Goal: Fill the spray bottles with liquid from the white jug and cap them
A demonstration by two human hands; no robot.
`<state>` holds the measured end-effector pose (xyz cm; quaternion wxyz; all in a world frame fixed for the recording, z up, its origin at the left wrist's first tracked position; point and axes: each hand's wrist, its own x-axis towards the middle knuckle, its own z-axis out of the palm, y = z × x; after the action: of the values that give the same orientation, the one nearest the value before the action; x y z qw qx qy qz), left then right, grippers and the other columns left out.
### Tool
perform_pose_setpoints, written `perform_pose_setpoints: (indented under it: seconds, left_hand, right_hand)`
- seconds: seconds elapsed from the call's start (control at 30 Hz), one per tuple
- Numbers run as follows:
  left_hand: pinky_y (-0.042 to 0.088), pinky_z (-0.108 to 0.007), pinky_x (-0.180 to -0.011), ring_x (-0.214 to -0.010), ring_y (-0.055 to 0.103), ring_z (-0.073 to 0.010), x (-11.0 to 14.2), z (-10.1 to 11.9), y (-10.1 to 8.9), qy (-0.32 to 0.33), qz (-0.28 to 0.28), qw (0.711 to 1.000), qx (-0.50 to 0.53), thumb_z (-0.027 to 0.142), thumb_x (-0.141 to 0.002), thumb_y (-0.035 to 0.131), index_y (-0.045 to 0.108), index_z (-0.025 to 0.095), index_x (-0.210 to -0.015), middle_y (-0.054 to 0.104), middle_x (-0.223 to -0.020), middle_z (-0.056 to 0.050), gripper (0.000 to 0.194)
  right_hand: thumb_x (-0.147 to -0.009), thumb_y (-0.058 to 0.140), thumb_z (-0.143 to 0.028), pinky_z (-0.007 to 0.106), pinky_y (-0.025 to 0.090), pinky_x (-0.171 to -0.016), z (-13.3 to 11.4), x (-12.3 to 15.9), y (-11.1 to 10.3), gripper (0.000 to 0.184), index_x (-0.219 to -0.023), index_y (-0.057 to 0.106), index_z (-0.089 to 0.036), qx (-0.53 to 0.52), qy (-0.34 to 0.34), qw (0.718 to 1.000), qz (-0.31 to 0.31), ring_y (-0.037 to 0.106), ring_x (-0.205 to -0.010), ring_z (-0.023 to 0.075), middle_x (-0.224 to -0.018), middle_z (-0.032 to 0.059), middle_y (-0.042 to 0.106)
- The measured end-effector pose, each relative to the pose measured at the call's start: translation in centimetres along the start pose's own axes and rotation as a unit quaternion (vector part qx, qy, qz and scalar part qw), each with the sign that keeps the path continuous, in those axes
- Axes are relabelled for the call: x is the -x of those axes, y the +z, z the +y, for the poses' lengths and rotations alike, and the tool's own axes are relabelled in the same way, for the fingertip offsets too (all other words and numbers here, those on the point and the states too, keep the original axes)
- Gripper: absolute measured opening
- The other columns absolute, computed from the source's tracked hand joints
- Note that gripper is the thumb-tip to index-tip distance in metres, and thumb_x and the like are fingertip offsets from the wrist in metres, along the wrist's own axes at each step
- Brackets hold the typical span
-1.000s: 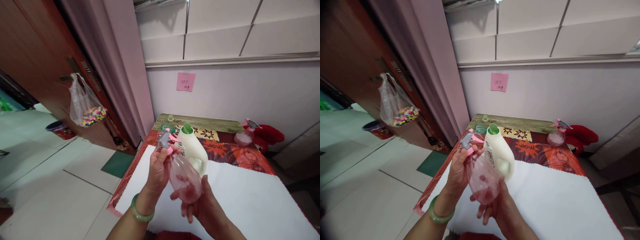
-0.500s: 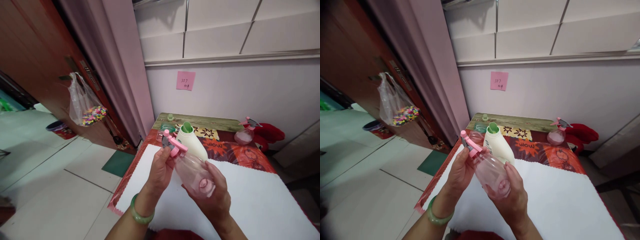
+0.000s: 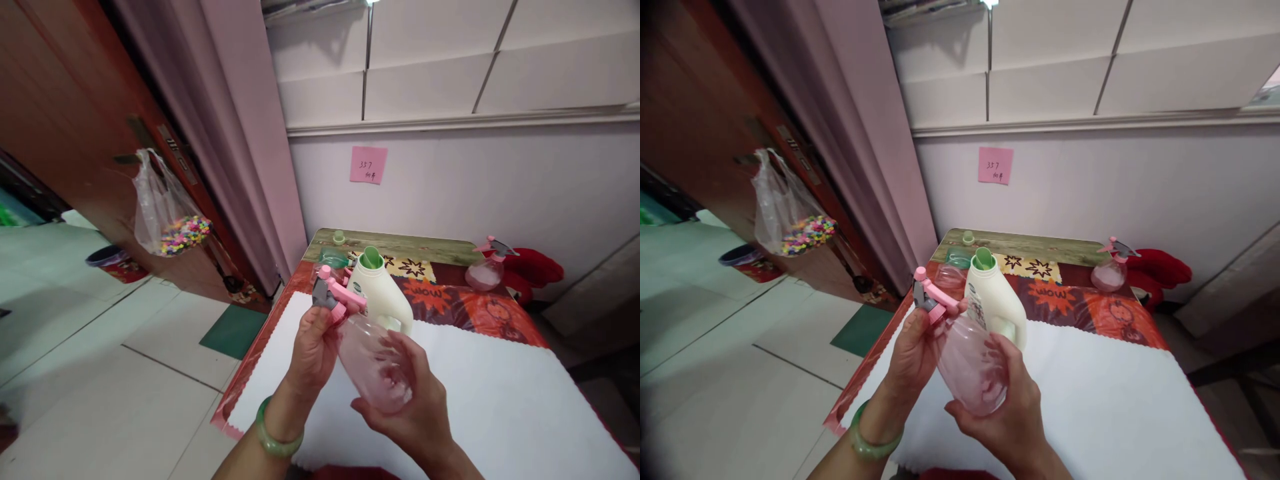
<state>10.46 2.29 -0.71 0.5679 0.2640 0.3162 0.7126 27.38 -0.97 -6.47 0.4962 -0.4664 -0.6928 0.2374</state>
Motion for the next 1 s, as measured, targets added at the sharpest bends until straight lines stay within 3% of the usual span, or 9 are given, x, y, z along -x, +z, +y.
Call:
perform_pose_setpoints:
  seconds: [0.17,0.4,0.47,0.6,0.67,0.73,0.77,0.93,1.0]
  left_hand:
    - [0.047,-0.049,-0.109,-0.105,0.073,-0.0294,0.9,-0.4,-1.6,0.03,0.018,0.999,-0.015,0.056,-0.075,0.083,0.079,0.02,-0.094,0.079,-0.094,-0.008,0.04]
    - [0.053,-0.051,-0.098,-0.12,0.064,-0.0392,4.7,-0.8,-5.5,-0.116,-0.109,0.983,-0.092,0.041,-0.061,0.094,0.068,0.024,-0.128,0.071,-0.125,-0.015,0.074]
    - [0.055,-0.05,-0.095,-0.118,0.065,-0.0398,5.2,-0.8,-6.5,-0.113,-0.083,0.985,-0.103,0.039,-0.062,0.092,0.067,0.022,-0.126,0.071,-0.124,-0.016,0.071]
    - [0.055,-0.05,-0.095,-0.12,0.065,-0.0376,3.8,0.2,-10.1,-0.043,0.066,0.977,-0.198,0.038,-0.066,0.088,0.058,0.024,-0.13,0.068,-0.128,-0.016,0.073]
    - [0.056,-0.05,-0.092,-0.117,0.066,-0.0368,2.0,1.2,-12.7,0.009,0.131,0.918,-0.374,0.041,-0.066,0.086,0.052,0.024,-0.133,0.067,-0.128,-0.016,0.077]
    - [0.053,-0.052,-0.098,-0.12,0.063,-0.0381,-0.1,2.5,-15.3,0.094,0.136,0.763,-0.625,0.044,-0.07,0.08,0.05,0.02,-0.137,0.064,-0.131,-0.018,0.076]
    - [0.045,-0.056,-0.108,-0.129,0.055,-0.0422,-1.2,3.1,-16.5,0.114,0.135,0.727,-0.663,0.036,-0.066,0.082,0.051,0.018,-0.137,0.06,-0.137,-0.02,0.08]
    - [0.03,-0.055,-0.118,-0.145,0.039,-0.0381,-5.5,3.9,-18.8,0.142,-0.029,0.533,-0.834,0.011,-0.075,0.062,0.05,0.02,-0.145,0.051,-0.152,-0.018,0.072]
    - [0.025,-0.054,-0.121,-0.147,0.037,-0.0354,-7.0,3.1,-18.7,0.14,-0.08,0.513,-0.843,0.007,-0.073,0.062,0.051,0.024,-0.145,0.051,-0.153,-0.015,0.075]
  right_hand:
    - [-0.06,0.091,-0.043,0.045,0.06,-0.098,0.2,0.8,2.3,0.1,-0.143,0.04,-0.025,-0.22,0.142,0.961,-0.086,0.071,-0.114,0.0321,-0.129,0.0133,0.068]
    - [-0.066,0.081,-0.07,0.037,0.061,-0.069,-0.6,0.6,5.2,0.093,-0.142,0.051,-0.026,-0.493,0.288,0.787,-0.234,0.071,-0.099,0.0291,-0.133,0.0132,0.066]
    - [-0.072,0.073,-0.075,0.037,0.06,-0.069,0.1,0.8,5.8,0.089,-0.144,0.052,-0.026,-0.454,0.295,0.795,-0.275,0.071,-0.099,0.0279,-0.13,0.0124,0.067]
    - [-0.088,0.054,-0.077,0.04,0.058,-0.075,2.7,2.1,6.5,0.079,-0.143,0.054,-0.021,-0.281,0.294,0.871,-0.274,0.072,-0.093,0.0258,-0.118,0.0138,0.071]
    - [-0.093,0.05,-0.074,0.04,0.058,-0.077,4.0,3.0,5.9,0.07,-0.137,0.059,-0.02,-0.232,0.276,0.895,-0.262,0.073,-0.089,0.0246,-0.112,0.0125,0.073]
    - [-0.097,0.049,-0.067,0.038,0.059,-0.076,5.4,4.1,4.8,0.059,-0.13,0.064,-0.02,-0.182,0.24,0.92,-0.251,0.074,-0.085,0.0235,-0.103,0.0098,0.075]
    - [-0.098,0.05,-0.064,0.037,0.06,-0.075,6.2,4.8,4.0,0.055,-0.128,0.065,-0.021,-0.145,0.218,0.935,-0.239,0.074,-0.083,0.023,-0.099,0.0085,0.075]
    - [-0.096,0.062,-0.049,0.035,0.064,-0.066,11.2,8.3,0.7,0.043,-0.134,0.063,-0.028,0.109,0.056,0.986,-0.11,0.075,-0.071,0.0211,-0.1,0.0052,0.077]
    - [-0.095,0.064,-0.044,0.04,0.066,-0.073,12.9,9.1,0.1,0.043,-0.136,0.062,-0.028,0.171,-0.032,0.981,-0.083,0.077,-0.082,0.0254,-0.107,0.0077,0.077]
